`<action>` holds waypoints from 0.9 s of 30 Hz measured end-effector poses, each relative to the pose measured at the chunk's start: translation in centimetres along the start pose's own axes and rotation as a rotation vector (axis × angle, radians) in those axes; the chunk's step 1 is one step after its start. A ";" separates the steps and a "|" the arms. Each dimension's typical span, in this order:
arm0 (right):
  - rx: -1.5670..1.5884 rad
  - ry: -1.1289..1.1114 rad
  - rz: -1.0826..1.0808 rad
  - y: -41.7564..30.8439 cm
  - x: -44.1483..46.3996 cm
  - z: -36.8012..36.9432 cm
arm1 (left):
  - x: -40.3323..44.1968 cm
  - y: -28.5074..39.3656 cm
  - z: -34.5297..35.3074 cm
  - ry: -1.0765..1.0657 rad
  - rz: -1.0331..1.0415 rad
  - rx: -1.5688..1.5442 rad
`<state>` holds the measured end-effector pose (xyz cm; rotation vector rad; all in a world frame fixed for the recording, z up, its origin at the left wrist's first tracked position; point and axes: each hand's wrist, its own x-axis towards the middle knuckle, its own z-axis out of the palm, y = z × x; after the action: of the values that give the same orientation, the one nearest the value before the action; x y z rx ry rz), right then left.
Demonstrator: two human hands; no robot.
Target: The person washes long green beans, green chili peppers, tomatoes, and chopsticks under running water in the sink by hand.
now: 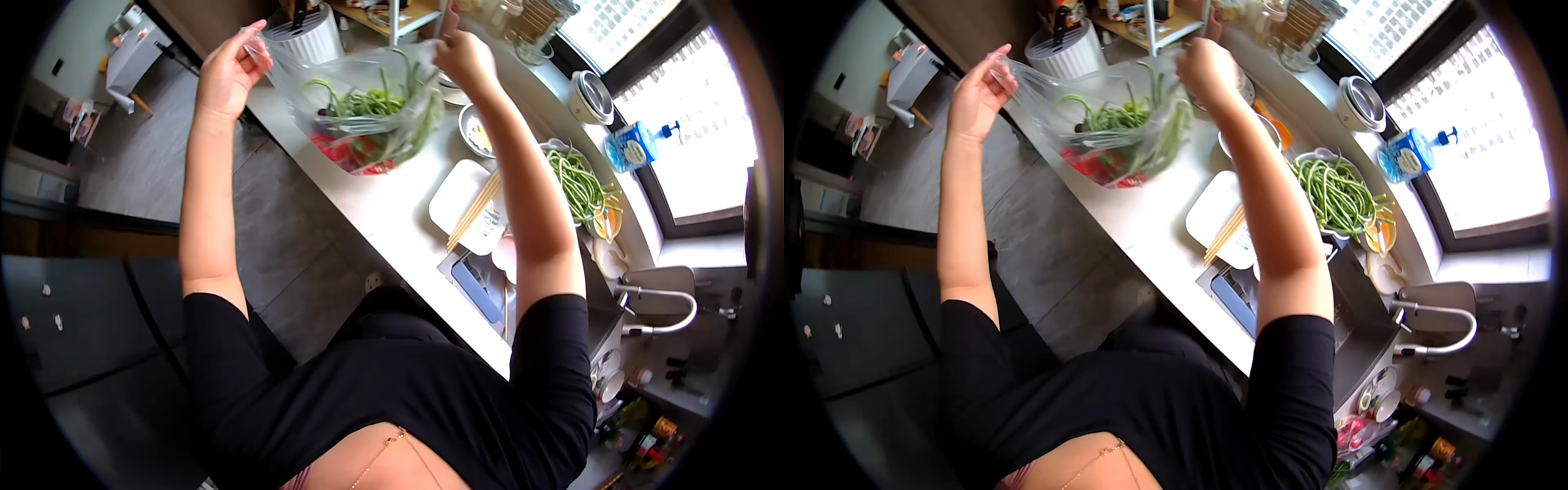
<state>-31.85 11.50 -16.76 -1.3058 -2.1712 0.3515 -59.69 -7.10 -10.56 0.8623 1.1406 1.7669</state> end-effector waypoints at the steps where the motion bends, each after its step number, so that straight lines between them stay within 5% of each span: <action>1: 0.031 -0.098 0.037 -1.1 0.7 0.4 | 0.2 0.3 1.0 -0.014 -0.016 0.036; 8: 0.047 -0.237 0.210 -2.1 -3.0 12.3 | 1.5 -9.2 2.0 -0.052 -0.265 0.183; 11: 0.358 -0.185 0.255 -2.0 -7.0 14.7 | 0.7 -10.8 3.3 -0.151 -0.295 0.355; 15: 0.469 -0.008 0.094 -0.3 -13.3 11.5 | 0.7 -10.7 2.3 -0.394 -0.006 1.338; 17: 0.432 0.049 0.054 2.2 -19.4 7.8 | -1.4 -10.0 3.1 -0.325 0.231 1.808; 20: 0.470 0.041 0.257 7.8 -31.4 2.3 | -4.2 -11.1 3.8 -0.292 0.371 1.719; 21: 0.563 0.013 0.496 8.4 -35.0 -1.2 | -5.3 -11.9 4.4 -0.313 0.375 1.612; 25: 0.211 0.233 0.882 15.7 -49.6 -10.1 | -11.5 -16.8 9.5 -0.711 0.335 1.301; 27: -0.043 0.365 0.907 20.3 -54.3 -16.0 | -14.7 -19.0 12.8 -0.857 0.369 1.228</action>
<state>11.68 -26.97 -32.50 -2.1312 -1.1956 0.3635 -37.21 -11.50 -25.32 2.3564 1.4136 0.5403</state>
